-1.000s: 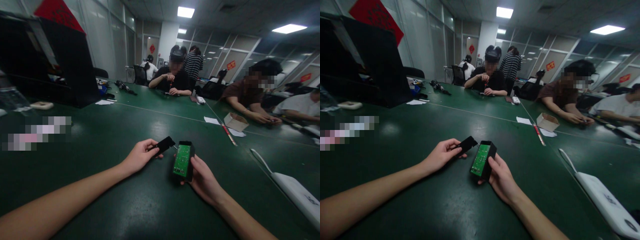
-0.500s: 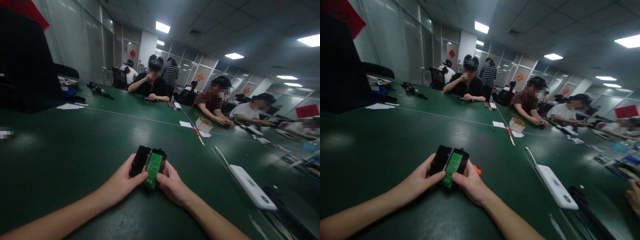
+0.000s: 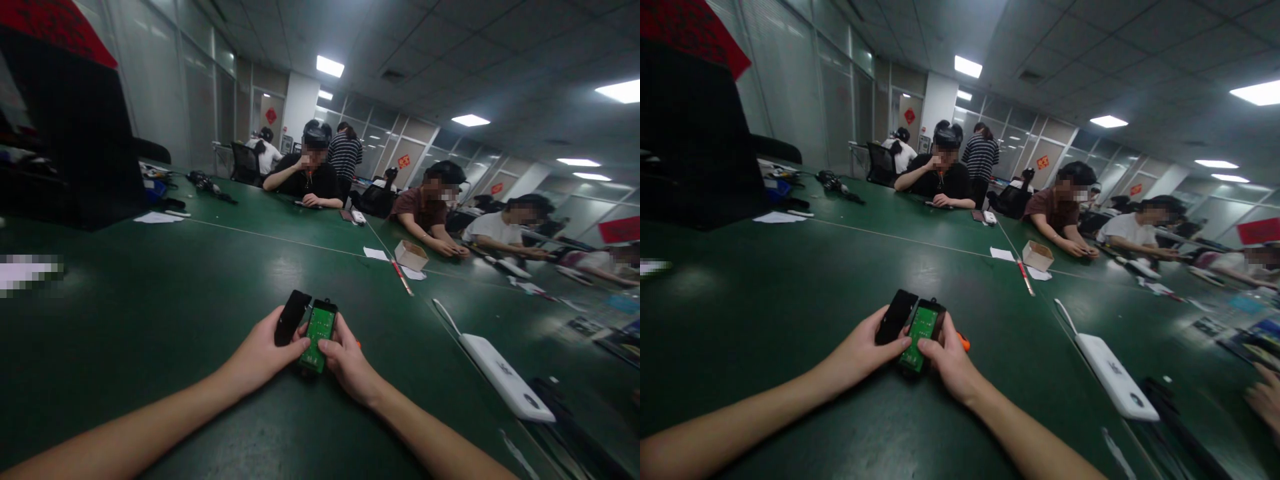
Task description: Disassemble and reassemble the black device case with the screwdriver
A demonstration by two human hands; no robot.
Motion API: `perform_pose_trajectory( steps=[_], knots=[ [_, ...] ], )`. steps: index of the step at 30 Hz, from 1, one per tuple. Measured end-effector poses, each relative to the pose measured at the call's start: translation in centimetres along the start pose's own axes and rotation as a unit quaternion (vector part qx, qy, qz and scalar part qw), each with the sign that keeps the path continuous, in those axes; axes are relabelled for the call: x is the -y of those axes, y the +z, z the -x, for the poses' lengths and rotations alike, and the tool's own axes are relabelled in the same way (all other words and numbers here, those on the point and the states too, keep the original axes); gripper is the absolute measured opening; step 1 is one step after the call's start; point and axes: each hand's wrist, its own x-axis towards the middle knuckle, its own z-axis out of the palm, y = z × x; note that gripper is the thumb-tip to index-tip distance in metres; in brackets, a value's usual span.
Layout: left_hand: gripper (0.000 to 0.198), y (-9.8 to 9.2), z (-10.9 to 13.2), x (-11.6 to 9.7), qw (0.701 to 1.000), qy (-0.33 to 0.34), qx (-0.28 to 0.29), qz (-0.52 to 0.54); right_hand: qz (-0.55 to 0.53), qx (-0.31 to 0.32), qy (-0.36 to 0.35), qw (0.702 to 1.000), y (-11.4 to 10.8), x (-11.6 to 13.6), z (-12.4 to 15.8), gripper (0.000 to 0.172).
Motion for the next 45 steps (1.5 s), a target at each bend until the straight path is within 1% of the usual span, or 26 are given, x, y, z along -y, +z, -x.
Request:
perform_pose_trajectory(
  steps=[3,7,10,12,16,21,23,25,28,31,34,38,42,45],
  knots=[
    [0.042,0.0,-0.1,0.0,1.000,0.003,-0.004,0.013,-0.006,-0.009,0.004,1.000,0.2,0.0,-0.2,0.041],
    [0.041,-0.1,-0.1,-0.4,0.999,0.005,-0.018,0.031,-0.006,-0.024,0.004,1.000,0.4,-0.2,-1.1,0.037],
    [0.039,-0.2,-0.2,-0.6,0.997,-0.016,-0.037,0.070,-0.011,-0.033,0.005,0.999,0.6,-0.5,-2.0,0.033],
    [0.040,-0.3,-0.3,-0.5,0.994,-0.028,-0.045,0.101,-0.014,-0.041,0.003,0.999,0.8,-0.7,-2.6,0.032],
    [0.043,-0.4,-0.7,0.1,0.987,-0.031,-0.059,0.148,-0.008,-0.059,-0.002,0.998,1.1,-0.9,-3.7,0.032],
    [0.041,-0.4,-1.0,0.2,0.984,-0.027,-0.058,0.165,0.009,-0.075,0.003,0.997,1.3,-0.8,-4.4,0.031],
    [0.038,-0.4,-1.0,0.1,0.985,-0.025,-0.055,0.162,0.011,-0.077,0.000,0.997,1.4,-0.7,-4.5,0.036],
    [0.036,-0.5,-0.9,0.0,0.985,-0.026,-0.051,0.160,0.010,-0.075,0.000,0.997,1.5,-0.7,-4.5,0.046],
    [0.040,-0.6,-0.8,-0.2,0.985,-0.024,-0.049,0.167,0.007,-0.073,0.007,0.997,1.6,-0.8,-4.5,0.057],
    [0.048,-0.6,-0.6,-0.3,0.984,-0.015,-0.049,0.169,0.002,-0.080,0.012,0.997,1.5,-0.9,-4.3,0.055],
    [0.049,-0.6,-0.5,-0.5,0.986,-0.010,-0.057,0.159,-0.001,-0.086,0.018,0.996,1.3,-1.0,-4.3,0.052],
    [0.051,-0.7,-0.3,-0.8,0.983,-0.034,-0.050,0.174,-0.008,-0.089,0.026,0.996,1.0,-1.4,-4.1,0.049],
    [0.045,-0.8,0.0,-0.9,0.982,-0.044,-0.038,0.181,-0.020,-0.088,0.032,0.995,1.5,-1.5,-3.7,0.047],
    [0.040,-0.8,0.1,-0.9,0.980,-0.055,-0.041,0.186,-0.061,-0.055,0.058,0.995,2.3,-1.0,-3.1,0.048]
  ],
)
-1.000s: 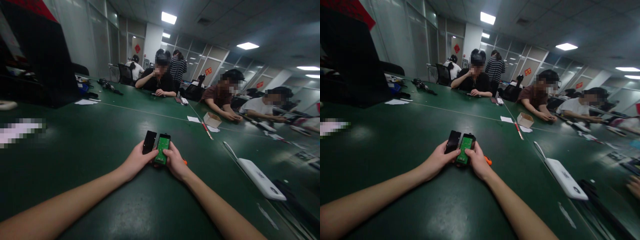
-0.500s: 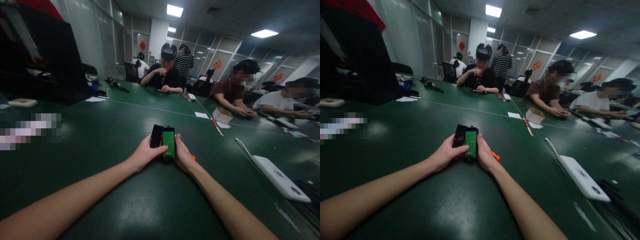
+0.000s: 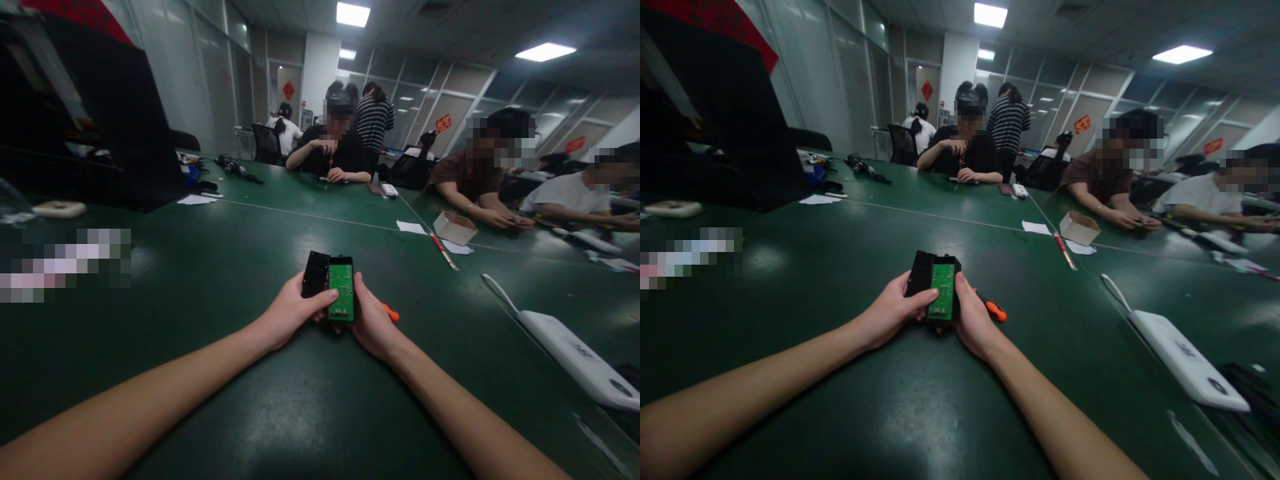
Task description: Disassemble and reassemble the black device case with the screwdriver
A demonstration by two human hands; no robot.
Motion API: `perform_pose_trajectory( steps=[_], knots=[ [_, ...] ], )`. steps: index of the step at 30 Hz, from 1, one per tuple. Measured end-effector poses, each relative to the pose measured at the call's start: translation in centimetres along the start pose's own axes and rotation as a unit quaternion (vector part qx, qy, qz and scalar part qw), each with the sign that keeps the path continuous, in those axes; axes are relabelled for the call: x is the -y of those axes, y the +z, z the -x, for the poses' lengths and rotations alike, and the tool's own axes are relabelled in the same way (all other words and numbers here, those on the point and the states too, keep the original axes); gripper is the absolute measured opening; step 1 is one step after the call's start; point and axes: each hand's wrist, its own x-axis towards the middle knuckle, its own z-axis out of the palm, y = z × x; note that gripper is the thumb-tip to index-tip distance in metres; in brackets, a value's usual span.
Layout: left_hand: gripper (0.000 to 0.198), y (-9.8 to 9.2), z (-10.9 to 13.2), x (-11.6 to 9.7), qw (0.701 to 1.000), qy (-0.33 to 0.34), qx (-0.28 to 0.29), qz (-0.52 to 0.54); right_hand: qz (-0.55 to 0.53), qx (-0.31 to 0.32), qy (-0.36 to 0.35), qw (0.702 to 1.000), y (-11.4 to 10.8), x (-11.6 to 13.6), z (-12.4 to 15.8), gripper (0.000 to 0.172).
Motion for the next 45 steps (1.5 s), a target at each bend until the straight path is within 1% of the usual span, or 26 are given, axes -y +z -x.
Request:
perform_pose_trajectory(
  steps=[2,3,5,7,9,10,12,13,16,18,21,24,27,30,33,37,41,45],
  knots=[
    [0.037,0.0,0.1,-0.1,0.999,-0.017,-0.007,0.039,-0.086,0.027,0.043,0.995,0.5,0.4,0.7,0.048],
    [0.036,-0.1,0.1,-0.1,0.997,-0.027,-0.014,0.069,-0.141,0.029,0.053,0.988,0.8,0.7,1.0,0.047],
    [0.034,-0.2,0.2,-0.3,0.989,-0.048,-0.033,0.133,-0.233,0.012,0.048,0.971,1.1,1.0,1.6,0.043],
    [0.032,-0.3,0.2,-0.4,0.981,-0.059,-0.051,0.175,-0.258,0.001,0.043,0.965,1.4,1.2,1.9,0.040],
    [0.030,-0.4,0.3,-0.5,0.978,-0.060,-0.050,0.191,-0.229,0.011,0.060,0.972,1.6,1.4,2.0,0.042],
    [0.029,-0.4,0.3,-0.5,0.978,-0.061,-0.047,0.192,-0.213,0.009,0.052,0.975,1.7,1.5,2.0,0.042],
    [0.029,-0.4,0.4,-0.6,0.979,-0.066,-0.040,0.188,-0.214,-0.019,0.000,0.977,1.7,1.7,2.0,0.041],
    [0.028,-0.4,0.4,-0.6,0.979,-0.069,-0.039,0.188,-0.210,-0.035,-0.015,0.977,1.6,1.7,2.0,0.039],
    [0.027,-0.4,0.4,-0.6,0.972,-0.084,-0.038,0.216,-0.159,-0.028,0.003,0.987,1.4,1.8,2.1,0.038],
    [0.028,-0.5,0.4,-0.7,0.966,-0.098,-0.032,0.236,-0.149,-0.028,-0.022,0.988,1.2,1.9,2.1,0.036],
    [0.026,-0.7,0.5,-0.9,0.968,-0.101,-0.003,0.231,-0.115,0.000,-0.029,0.993,0.7,2.3,2.1,0.031],
    [0.026,-1.0,0.6,-1.1,0.973,-0.092,0.033,0.208,-0.084,0.030,-0.017,0.996,0.2,2.8,2.1,0.032],
    [0.031,-1.3,0.6,-1.2,0.977,-0.098,0.043,0.186,-0.067,0.017,-0.025,0.997,-0.2,3.3,2.1,0.034],
    [0.034,-1.5,0.5,-1.3,0.974,-0.114,0.041,0.190,-0.037,-0.002,-0.025,0.999,-0.3,3.3,2.0,0.037],
    [0.038,-1.7,0.5,-1.3,0.961,-0.141,0.077,0.227,-0.006,-0.006,-0.029,1.000,-0.5,2.7,1.7,0.037],
    [0.039,-1.8,0.6,-1.4,0.942,-0.156,0.133,0.267,0.050,-0.006,-0.065,0.997,-1.1,1.7,1.3,0.036],
    [0.040,-2.1,0.7,-1.5,0.937,-0.161,0.178,0.255,0.106,-0.007,-0.083,0.991,-1.5,1.4,1.3,0.041],
    [0.040,-2.8,0.7,-1.8,0.935,-0.179,0.222,0.211,0.125,-0.010,-0.074,0.989,-1.3,1.6,1.4,0.039]
  ],
)
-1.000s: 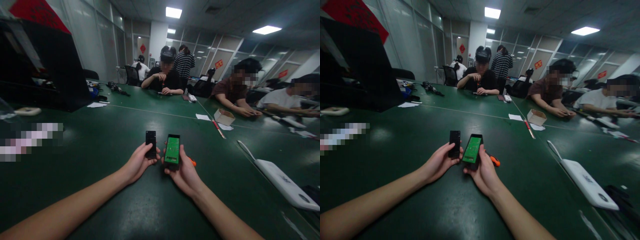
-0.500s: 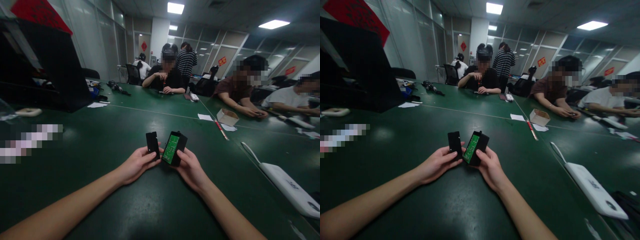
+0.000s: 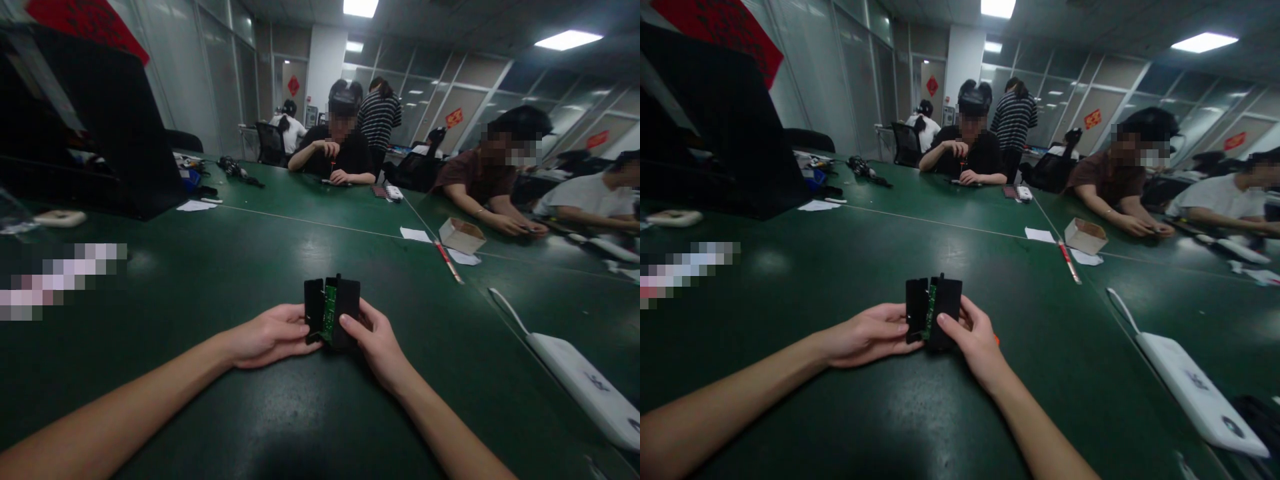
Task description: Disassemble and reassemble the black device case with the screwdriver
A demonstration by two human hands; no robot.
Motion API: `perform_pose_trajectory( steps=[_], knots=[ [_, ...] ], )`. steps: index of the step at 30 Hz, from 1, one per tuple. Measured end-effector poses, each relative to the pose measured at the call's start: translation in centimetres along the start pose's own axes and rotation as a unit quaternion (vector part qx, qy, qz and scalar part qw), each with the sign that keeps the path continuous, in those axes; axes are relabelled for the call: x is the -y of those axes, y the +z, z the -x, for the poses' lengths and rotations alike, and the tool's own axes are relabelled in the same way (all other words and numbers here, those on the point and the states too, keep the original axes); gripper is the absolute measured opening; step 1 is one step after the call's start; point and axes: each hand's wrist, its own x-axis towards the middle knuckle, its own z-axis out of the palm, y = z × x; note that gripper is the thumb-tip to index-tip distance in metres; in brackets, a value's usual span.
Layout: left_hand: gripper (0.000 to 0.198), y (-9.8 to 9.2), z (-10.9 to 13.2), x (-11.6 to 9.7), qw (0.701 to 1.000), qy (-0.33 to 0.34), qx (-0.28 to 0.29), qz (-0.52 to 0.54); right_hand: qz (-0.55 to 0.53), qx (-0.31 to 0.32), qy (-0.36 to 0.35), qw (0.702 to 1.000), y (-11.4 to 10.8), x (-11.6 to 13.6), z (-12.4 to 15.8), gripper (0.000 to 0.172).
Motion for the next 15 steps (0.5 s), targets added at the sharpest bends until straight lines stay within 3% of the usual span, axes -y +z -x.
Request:
perform_pose_trajectory(
  steps=[7,15],
  knots=[
    [0.042,-1.0,0.3,-0.7,0.997,-0.041,0.007,-0.067,0.015,-0.001,0.004,1.000,0.5,0.5,0.2,0.043],
    [0.052,-1.7,-0.2,-0.3,0.991,-0.014,-0.015,-0.133,0.051,-0.023,-0.002,0.998,0.7,0.3,0.2,0.051]
  ],
)
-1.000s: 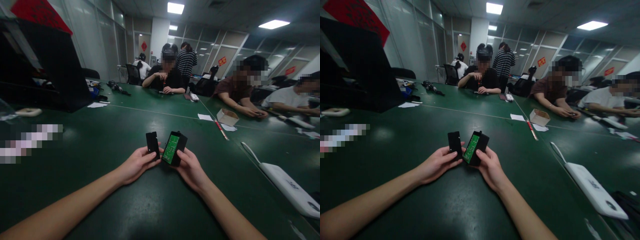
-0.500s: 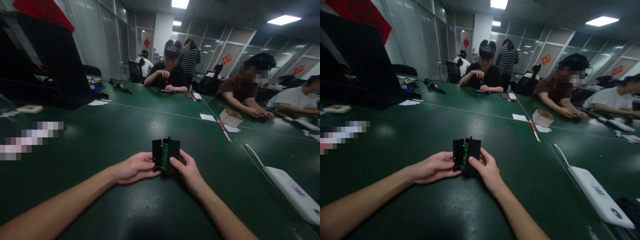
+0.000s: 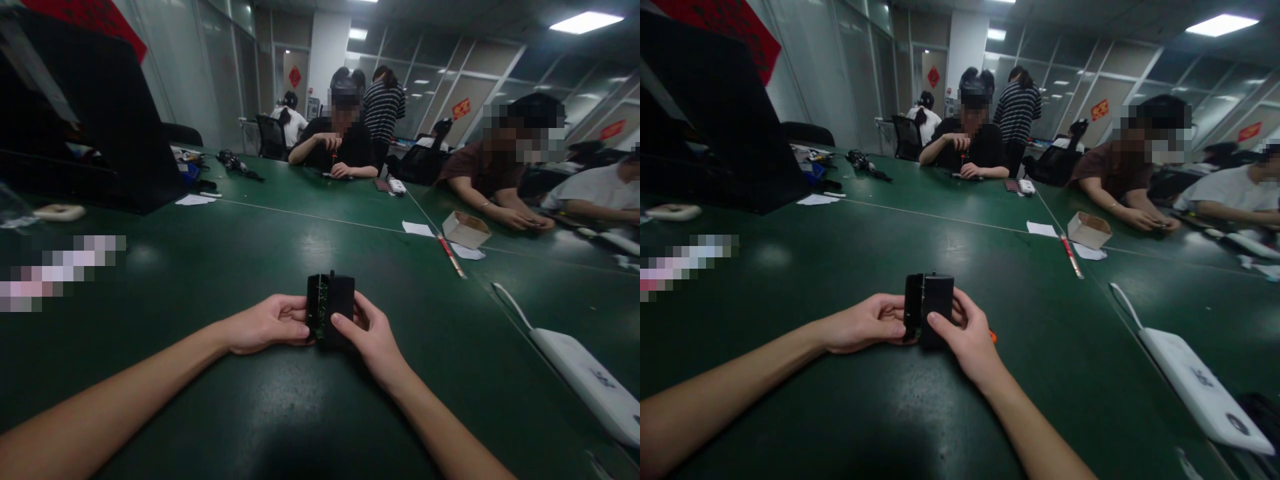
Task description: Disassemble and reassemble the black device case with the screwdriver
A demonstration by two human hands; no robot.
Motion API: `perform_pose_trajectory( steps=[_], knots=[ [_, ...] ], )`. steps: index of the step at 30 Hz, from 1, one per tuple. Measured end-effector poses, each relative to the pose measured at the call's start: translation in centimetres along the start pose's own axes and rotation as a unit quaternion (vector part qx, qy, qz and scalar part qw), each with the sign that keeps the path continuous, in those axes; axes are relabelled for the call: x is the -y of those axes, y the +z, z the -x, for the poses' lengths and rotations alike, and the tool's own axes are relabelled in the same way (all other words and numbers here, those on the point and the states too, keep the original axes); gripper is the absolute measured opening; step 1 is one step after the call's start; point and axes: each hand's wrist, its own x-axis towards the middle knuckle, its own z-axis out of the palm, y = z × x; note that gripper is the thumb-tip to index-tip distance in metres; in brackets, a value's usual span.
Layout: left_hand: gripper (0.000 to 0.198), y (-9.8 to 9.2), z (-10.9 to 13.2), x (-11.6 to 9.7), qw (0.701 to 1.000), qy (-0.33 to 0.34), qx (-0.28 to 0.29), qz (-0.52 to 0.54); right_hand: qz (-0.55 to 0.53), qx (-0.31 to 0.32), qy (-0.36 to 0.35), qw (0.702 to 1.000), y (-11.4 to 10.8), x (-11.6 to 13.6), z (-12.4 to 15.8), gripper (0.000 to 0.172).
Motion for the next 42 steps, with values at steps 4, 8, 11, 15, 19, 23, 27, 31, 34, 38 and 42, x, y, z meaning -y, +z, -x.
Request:
perform_pose_trajectory(
  steps=[4,8,11,15,19,23,27,31,34,38,42],
  knots=[
    [0.052,0.5,-0.2,0.0,0.999,0.026,-0.004,-0.035,0.019,-0.027,-0.011,0.999,0.3,-0.3,0.0,0.057],
    [0.054,0.7,-0.2,0.0,0.998,0.035,-0.006,-0.051,0.043,-0.050,-0.029,0.997,0.6,-0.5,0.1,0.058],
    [0.055,0.7,-0.2,0.0,0.997,0.043,-0.016,-0.069,0.059,-0.061,-0.046,0.995,0.8,-0.6,0.2,0.058],
    [0.056,1.1,-0.4,0.0,0.995,0.054,-0.030,-0.072,0.073,-0.065,-0.060,0.993,0.8,-0.6,0.3,0.058],
    [0.060,1.6,-0.6,-0.1,0.995,0.060,-0.054,-0.055,0.085,-0.075,-0.064,0.992,0.8,-0.6,0.3,0.059],
    [0.062,1.7,-0.8,0.0,0.993,0.070,-0.071,-0.056,0.098,-0.087,-0.066,0.989,1.0,-0.5,0.3,0.058],
    [0.065,1.2,-0.7,0.3,0.992,0.087,-0.069,-0.059,0.087,-0.093,-0.076,0.989,1.2,-0.3,0.3,0.057],
    [0.063,0.9,-0.7,0.5,0.992,0.095,-0.048,-0.071,0.062,-0.078,-0.068,0.993,1.4,-0.3,0.3,0.050],
    [0.065,1.1,-0.9,0.5,0.991,0.093,-0.075,-0.056,0.035,-0.058,-0.060,0.996,1.5,-0.5,0.1,0.046],
    [0.069,1.5,-1.0,0.7,0.989,0.093,-0.100,-0.052,0.022,-0.045,-0.056,0.997,1.6,-0.6,0.0,0.045],
    [0.071,1.8,-0.7,1.1,0.980,0.128,-0.104,-0.115,0.031,-0.024,-0.045,0.998,1.9,-0.5,0.2,0.042]
  ],
)
